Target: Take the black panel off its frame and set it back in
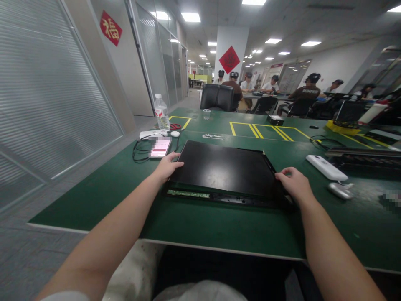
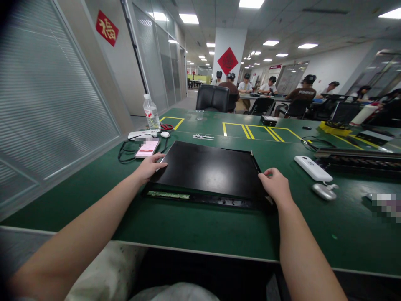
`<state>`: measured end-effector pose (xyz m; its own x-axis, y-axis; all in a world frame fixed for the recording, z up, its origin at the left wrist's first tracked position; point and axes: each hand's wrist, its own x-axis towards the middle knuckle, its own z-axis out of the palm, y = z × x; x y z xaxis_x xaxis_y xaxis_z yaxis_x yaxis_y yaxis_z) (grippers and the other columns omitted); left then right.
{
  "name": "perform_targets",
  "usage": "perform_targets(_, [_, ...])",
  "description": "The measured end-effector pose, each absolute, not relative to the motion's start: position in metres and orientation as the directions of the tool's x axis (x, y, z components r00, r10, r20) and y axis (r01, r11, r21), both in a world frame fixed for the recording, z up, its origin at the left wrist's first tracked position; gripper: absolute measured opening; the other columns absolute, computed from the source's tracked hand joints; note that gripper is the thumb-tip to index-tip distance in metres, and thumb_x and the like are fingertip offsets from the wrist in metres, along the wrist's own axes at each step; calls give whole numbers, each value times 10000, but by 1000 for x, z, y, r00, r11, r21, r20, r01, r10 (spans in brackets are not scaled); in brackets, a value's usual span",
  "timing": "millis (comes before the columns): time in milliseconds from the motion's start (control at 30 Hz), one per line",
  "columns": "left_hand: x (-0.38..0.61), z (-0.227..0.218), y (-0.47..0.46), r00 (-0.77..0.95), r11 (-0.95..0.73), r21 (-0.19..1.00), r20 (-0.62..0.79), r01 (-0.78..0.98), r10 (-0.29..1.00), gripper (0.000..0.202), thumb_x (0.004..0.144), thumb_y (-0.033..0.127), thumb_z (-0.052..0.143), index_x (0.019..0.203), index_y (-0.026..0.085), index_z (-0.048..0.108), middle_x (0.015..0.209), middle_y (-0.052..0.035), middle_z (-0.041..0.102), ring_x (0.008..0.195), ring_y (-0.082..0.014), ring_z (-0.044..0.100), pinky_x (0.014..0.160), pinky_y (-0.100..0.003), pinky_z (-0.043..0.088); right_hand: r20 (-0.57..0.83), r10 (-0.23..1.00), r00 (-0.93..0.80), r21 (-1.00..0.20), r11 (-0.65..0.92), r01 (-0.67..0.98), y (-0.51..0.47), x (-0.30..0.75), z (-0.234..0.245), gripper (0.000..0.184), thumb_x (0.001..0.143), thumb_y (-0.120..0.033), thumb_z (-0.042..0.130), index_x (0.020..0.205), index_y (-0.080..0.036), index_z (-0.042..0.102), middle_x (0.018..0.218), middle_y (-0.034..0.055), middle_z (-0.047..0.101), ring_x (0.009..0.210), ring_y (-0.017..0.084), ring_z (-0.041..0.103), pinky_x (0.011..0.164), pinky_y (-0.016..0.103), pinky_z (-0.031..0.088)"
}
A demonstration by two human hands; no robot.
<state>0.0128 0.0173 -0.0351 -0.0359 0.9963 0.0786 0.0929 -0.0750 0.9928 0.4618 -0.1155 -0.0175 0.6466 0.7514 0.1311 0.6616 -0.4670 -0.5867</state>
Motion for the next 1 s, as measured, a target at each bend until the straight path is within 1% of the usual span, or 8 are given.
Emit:
perform_targets(100, [15,-33,14,11,20,995,-21,93,1000,494,527,218,909,1004,189,782,1202,-130,760,1131,-379,712,958,-476,563,111,746,656,-608,-471,639,-116,461,-15,177,744,-419,658,776,-246,632,758,55,715,738,237,624,674,333,424])
perform_targets(167, [16,-32,12,28,39,993,-42,112,999,481,539,216,894,1004,188,773,1060,-103,782,1040,-359,735,899,-464,581,105,747,656,-625,-463,628,-117,460,-14,171,751,-415,656,769,-247,628,775,57,730,747,240,625,669,334,417])
perform_targets(233, [16,-32,12,-1,13,989,-13,145,1000,442,530,177,876,959,192,771,1124,-104,772,1096,-350,717,929,-439,564,95,746,660,-640,-462,614,-117,460,-13,165,750,-409,657,760,-247,626,778,59,737,747,243,625,659,334,410])
perform_targets(367, [17,-33,13,-61,-1,978,14,208,998,367,524,118,839,876,196,770,1444,-136,645,1341,-383,581,1046,-441,481,80,746,661,-641,-469,608,-117,461,-12,160,727,-400,671,748,-248,622,740,49,714,712,235,612,651,334,411])
perform_targets(467, [17,-33,13,-82,0,966,22,258,996,319,530,135,842,834,198,765,1525,-148,582,1431,-406,492,1102,-460,422,95,749,656,-621,-470,627,-117,462,-13,174,699,-407,682,732,-252,611,704,38,680,691,231,603,659,337,421])
perform_targets(667, [17,-35,12,-73,-1,931,29,366,997,327,513,171,865,823,196,764,1565,-146,538,1412,-419,510,1101,-451,430,142,757,637,-612,-439,658,-114,468,-19,199,667,-427,680,724,-251,605,649,19,640,648,221,584,643,338,422])
perform_targets(833, [17,-35,14,-60,-35,915,64,401,996,318,487,130,855,774,212,744,1463,-119,637,1418,-407,513,1171,-449,376,142,757,638,-620,-435,654,-115,467,-18,195,665,-424,687,709,-256,597,614,14,615,626,221,568,627,344,417])
perform_targets(1000, [19,-33,16,-40,-43,928,62,371,997,267,495,57,816,704,194,726,1377,-151,681,1376,-409,557,1153,-449,393,122,754,646,-627,-445,639,-116,466,-16,183,668,-419,685,699,-261,598,611,17,615,629,225,566,624,348,418])
